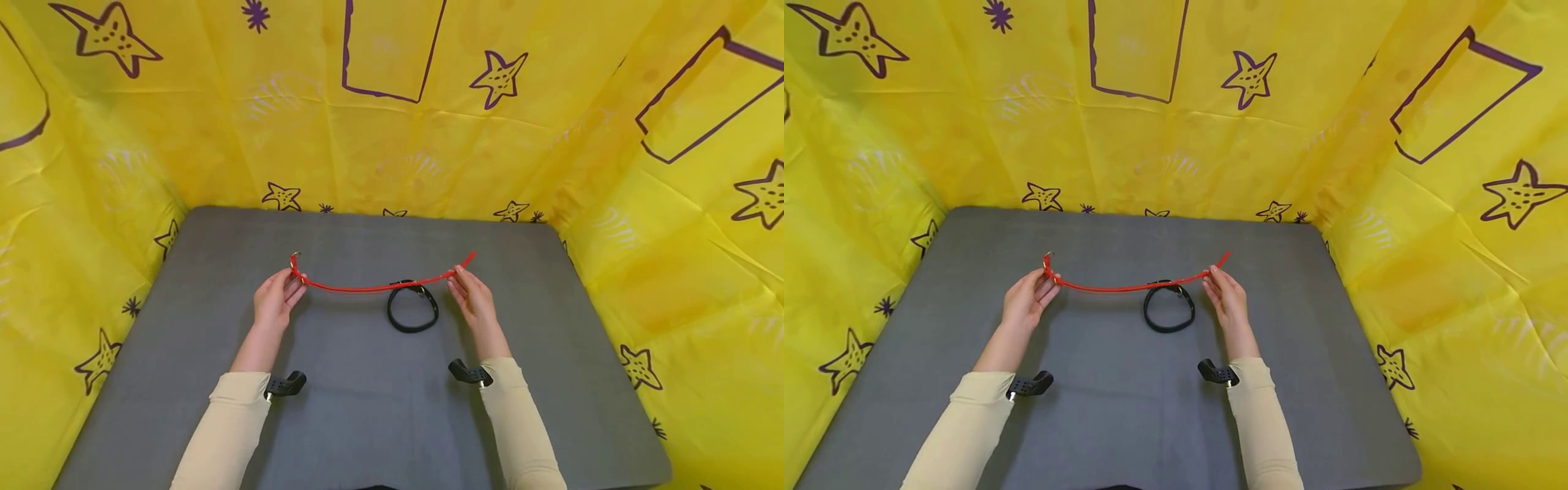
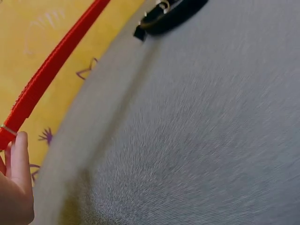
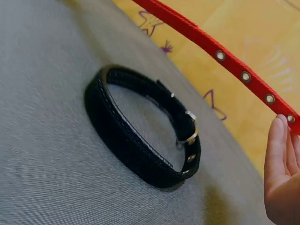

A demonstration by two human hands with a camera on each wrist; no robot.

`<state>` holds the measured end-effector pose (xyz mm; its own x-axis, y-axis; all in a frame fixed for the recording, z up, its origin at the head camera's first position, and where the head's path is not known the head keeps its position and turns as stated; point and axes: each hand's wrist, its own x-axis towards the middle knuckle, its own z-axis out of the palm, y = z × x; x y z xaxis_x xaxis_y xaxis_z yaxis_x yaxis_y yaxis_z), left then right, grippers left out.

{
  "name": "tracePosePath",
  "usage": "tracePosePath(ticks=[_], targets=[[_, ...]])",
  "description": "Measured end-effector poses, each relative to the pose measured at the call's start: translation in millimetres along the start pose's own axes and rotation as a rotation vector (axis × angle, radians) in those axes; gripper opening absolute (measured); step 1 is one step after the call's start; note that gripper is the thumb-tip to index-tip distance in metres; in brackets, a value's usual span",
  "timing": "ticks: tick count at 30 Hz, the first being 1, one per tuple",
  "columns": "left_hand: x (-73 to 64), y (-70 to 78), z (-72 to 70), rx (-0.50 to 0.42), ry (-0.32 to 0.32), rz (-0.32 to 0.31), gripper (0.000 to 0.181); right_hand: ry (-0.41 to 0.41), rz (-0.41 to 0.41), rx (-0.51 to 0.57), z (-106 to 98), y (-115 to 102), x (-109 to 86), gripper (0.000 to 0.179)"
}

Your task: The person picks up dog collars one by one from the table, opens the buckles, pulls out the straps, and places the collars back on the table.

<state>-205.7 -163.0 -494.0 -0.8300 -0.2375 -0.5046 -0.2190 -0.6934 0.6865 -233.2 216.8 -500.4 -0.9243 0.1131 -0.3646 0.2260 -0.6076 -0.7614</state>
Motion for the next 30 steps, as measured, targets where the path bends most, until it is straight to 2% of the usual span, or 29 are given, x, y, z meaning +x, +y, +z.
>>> tracePosePath(ticks=[3, 7, 9, 13, 14, 20, 25, 30], targets=[[15.9, 2.3, 4.4, 0.005, 0.050, -0.002, 0.006, 0.053, 0.030, 0.020, 3.9, 0.3, 15.9, 0.007], [35.0, 5.2, 11.5, 0.029, 0.109, 0.009, 0.006, 0.107, 0.062, 0.022, 8.8, 1.5, 36.7, 0.028], [43.4, 6.1, 15.3, 0.048, 0.132, 0.021, 0.007, 0.127, 0.074, 0.011, 10.1, 2.1, 45.5, 0.031], [55.6, 6.8, 22.1, 0.084, 0.184, 0.028, 0.012, 0.167, 0.093, -0.031, 9.3, 4.1, 59.0, 0.010], [57.8, 6.8, 23.1, 0.096, 0.197, 0.028, 0.013, 0.176, 0.100, -0.042, 8.6, 4.7, 61.2, 0.005], [65.8, 3.2, 23.7, 0.158, 0.244, 0.000, 0.016, 0.247, 0.130, -0.129, 3.3, 10.6, 67.9, 0.009], [68.3, 0.9, 22.8, 0.193, 0.271, -0.003, 0.018, 0.285, 0.103, -0.215, 5.6, 14.3, 71.2, 0.013], [72.6, -0.3, 24.6, 0.230, 0.283, 0.001, 0.030, 0.322, 0.070, -0.255, 6.5, 15.7, 76.6, 0.017]])
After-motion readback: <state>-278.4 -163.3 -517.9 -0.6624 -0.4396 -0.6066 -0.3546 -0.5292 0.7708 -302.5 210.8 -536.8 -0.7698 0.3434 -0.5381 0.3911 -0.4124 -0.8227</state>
